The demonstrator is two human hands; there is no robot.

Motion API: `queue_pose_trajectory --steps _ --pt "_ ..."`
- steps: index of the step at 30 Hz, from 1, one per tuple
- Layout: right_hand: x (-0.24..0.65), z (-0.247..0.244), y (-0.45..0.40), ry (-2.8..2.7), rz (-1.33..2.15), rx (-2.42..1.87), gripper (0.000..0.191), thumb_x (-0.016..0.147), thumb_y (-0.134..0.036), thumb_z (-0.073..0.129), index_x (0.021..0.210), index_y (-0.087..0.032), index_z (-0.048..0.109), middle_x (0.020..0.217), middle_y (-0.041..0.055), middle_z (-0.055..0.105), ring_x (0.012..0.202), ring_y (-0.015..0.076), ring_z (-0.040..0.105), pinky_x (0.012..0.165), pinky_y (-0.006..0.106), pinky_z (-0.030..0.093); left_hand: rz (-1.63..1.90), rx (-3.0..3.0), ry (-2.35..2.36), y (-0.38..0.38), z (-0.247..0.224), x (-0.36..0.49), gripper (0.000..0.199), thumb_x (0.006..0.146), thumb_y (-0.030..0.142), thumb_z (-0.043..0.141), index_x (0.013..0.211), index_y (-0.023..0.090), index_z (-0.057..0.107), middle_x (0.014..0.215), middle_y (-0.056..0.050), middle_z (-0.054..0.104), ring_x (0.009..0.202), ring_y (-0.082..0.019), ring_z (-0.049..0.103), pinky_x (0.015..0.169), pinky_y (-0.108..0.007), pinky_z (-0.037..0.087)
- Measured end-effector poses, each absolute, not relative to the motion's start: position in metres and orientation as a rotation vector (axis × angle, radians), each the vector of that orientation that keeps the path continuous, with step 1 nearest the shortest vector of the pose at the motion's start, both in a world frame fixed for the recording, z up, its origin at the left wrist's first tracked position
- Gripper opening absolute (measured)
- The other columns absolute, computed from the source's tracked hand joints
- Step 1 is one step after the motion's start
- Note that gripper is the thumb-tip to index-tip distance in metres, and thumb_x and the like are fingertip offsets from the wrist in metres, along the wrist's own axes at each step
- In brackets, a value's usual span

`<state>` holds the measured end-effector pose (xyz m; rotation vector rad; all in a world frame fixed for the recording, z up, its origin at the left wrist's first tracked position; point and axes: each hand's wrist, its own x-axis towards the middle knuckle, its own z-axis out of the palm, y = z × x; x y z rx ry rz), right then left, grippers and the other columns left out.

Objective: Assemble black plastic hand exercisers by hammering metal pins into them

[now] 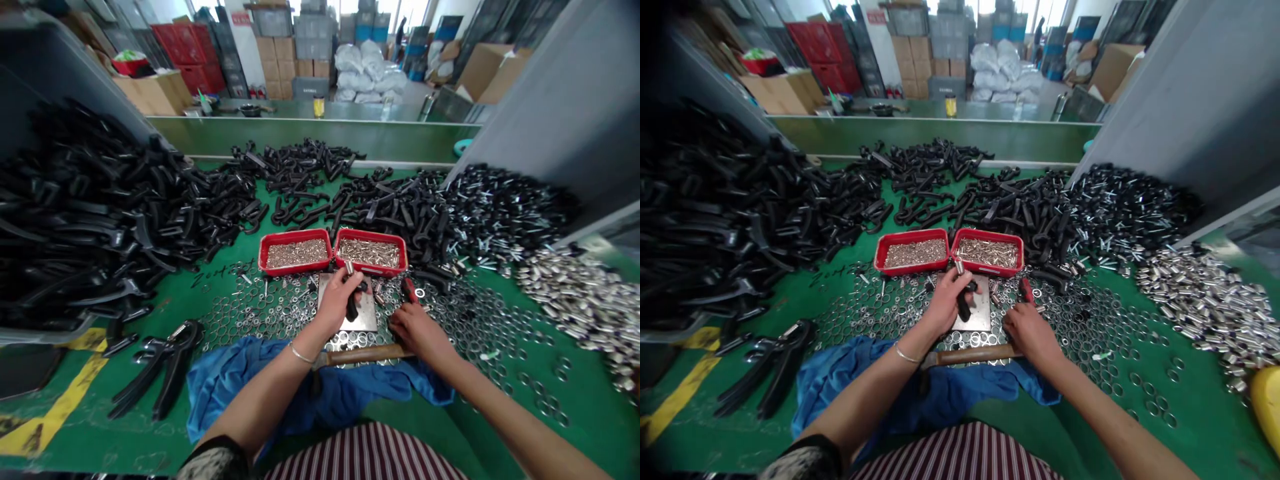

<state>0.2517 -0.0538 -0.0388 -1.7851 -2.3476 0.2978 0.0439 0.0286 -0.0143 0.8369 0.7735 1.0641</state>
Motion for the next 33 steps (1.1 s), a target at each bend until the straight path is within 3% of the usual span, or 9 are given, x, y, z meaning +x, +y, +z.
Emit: queue_pose_trajectory --steps 4,6,9,14,22,25,28,30,33 --pt "0.246 -0.016 -0.041 -2.005 0.450 -1.627 0.013 0.094 -0.026 0.055 0.083 -0.021 0.060 0.096 0.0082 0.064 0.094 0.0229 0.060 0.088 0.040 0.048 1.115 0.966 0.873 0.018 -0.023 0.042 0.036 0.088 0.054 0.059 0.097 0.019 0.057 0.078 -0.001 0.068 0.058 -0.009 0.054 0.056 -0.020 0.041" --pt "0.232 -0.005 -0.031 -1.734 0.695 -1.529 0.009 0.091 -0.031 0.061 0.091 -0.022 0.060 0.096 0.0060 0.065 0.091 0.0210 0.063 0.085 0.039 0.051 1.162 1.103 0.899 0.016 -0.022 0.036 0.033 0.092 0.052 0.053 0.096 0.019 0.059 0.089 -0.003 0.069 0.073 -0.013 0.060 0.070 -0.024 0.047" --pt "0.202 0.000 -0.013 -1.336 1.140 -1.329 0.026 0.087 -0.038 0.068 0.106 -0.022 0.059 0.093 0.0029 0.067 0.080 0.0174 0.065 0.076 0.035 0.055 1.239 1.335 0.953 0.019 -0.019 0.027 0.028 0.097 0.044 0.048 0.098 0.019 0.061 0.098 -0.004 0.066 0.093 -0.016 0.061 0.088 -0.029 0.046" --pt "0.172 -0.011 0.003 -1.020 1.593 -1.122 0.027 0.087 -0.045 0.068 0.091 -0.019 0.060 0.076 -0.0008 0.064 0.060 0.0110 0.059 0.062 0.027 0.051 1.235 1.554 1.093 0.025 -0.025 0.022 0.023 0.100 0.038 0.043 0.100 0.019 0.056 0.097 -0.006 0.061 0.093 -0.019 0.058 0.089 -0.033 0.045" --pt "0.170 -0.009 -0.014 -1.321 1.146 -1.307 0.022 0.084 -0.036 0.072 0.097 -0.022 0.062 0.086 -0.0004 0.065 0.068 0.0136 0.064 0.070 0.029 0.051 1.221 1.661 1.089 0.021 -0.022 0.023 0.020 0.101 0.034 0.041 0.102 0.019 0.054 0.101 -0.007 0.060 0.099 -0.020 0.057 0.093 -0.036 0.044" --pt "0.176 -0.011 -0.017 -1.237 1.423 -1.233 0.025 0.086 -0.045 0.067 0.090 -0.022 0.057 0.074 -0.0028 0.062 0.051 0.0102 0.055 0.052 0.025 0.047 1.234 1.820 0.888 0.019 -0.018 0.019 0.018 0.101 0.032 0.043 0.102 0.020 0.055 0.104 -0.007 0.061 0.103 -0.019 0.057 0.096 -0.035 0.042" --pt "0.191 -0.003 -0.017 -1.286 1.695 -1.272 0.038 0.094 -0.058 0.049 0.088 -0.021 0.056 0.068 -0.0016 0.059 0.042 0.0095 0.043 0.039 0.023 0.037 1.120 1.857 0.856 0.018 -0.021 0.019 0.021 0.099 0.036 0.045 0.099 0.019 0.057 0.100 -0.007 0.063 0.099 -0.021 0.058 0.094 -0.037 0.044" --pt "0.199 0.012 -0.012 -1.546 1.368 -1.487 0.040 0.095 -0.057 0.047 0.092 -0.019 0.060 0.073 0.0027 0.063 0.050 0.0128 0.049 0.045 0.026 0.042 1.070 1.686 0.962 0.018 -0.027 0.024 0.026 0.098 0.042 0.045 0.100 0.019 0.058 0.097 -0.007 0.064 0.095 -0.022 0.059 0.091 -0.038 0.045" --pt "0.188 0.046 0.005 -1.864 0.361 -1.596 0.031 0.093 -0.045 0.057 0.108 -0.018 0.062 0.097 0.0107 0.068 0.085 0.0232 0.062 0.075 0.038 0.051 1.045 1.278 0.947 0.016 -0.036 0.038 0.035 0.097 0.050 0.044 0.110 0.020 0.058 0.099 -0.007 0.066 0.093 -0.022 0.061 0.086 -0.038 0.049"
